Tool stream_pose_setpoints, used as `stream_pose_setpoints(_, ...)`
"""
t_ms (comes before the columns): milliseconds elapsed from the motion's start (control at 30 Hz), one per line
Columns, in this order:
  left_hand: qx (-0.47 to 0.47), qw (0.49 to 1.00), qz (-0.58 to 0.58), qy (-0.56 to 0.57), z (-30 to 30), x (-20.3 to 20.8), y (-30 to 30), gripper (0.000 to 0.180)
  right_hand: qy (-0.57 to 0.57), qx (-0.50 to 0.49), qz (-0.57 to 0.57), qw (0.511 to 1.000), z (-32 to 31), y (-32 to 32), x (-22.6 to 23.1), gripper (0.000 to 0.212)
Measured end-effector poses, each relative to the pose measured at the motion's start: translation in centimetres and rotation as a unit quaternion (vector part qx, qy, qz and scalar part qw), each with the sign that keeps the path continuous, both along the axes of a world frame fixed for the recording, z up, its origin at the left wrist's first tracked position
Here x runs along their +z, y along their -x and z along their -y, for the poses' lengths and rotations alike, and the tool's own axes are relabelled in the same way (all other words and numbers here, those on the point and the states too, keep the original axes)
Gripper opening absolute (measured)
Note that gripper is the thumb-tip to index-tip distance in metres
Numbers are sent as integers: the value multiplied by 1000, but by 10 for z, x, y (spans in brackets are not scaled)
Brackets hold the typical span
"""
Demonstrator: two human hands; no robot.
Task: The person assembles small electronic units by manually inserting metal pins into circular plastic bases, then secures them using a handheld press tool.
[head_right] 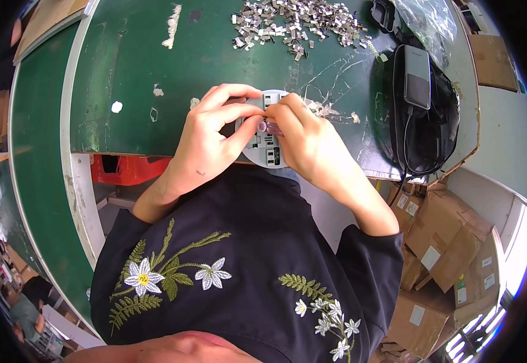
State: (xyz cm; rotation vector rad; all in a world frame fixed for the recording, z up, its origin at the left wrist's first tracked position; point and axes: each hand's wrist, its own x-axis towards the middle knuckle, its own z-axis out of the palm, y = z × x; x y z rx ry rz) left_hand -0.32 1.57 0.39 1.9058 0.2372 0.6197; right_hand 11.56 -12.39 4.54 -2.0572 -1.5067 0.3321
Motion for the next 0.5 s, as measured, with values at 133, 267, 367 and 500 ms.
stream_pose_setpoints(133, -4, 1000, -5, 3, 0, 0, 0, 12, -15, 6, -8, 1000, 1, -1, -1, 28)
stream_pose_setpoints(267, -9, 1000, -15, 17, 0, 0, 1, 15, -15, 15, -31, 999, 5, -5, 0, 27)
stream_pose_setpoints(367, 2, 1000, 13, -3, 0, 0, -1, 17, -8, -12, -64, 998, 4, -8, 3, 23)
stream_pose_setpoints(500, 15, 998, 52, -42, 2, 0, -5, 17, -1, -69, -134, 989, -1, -14, 20, 18)
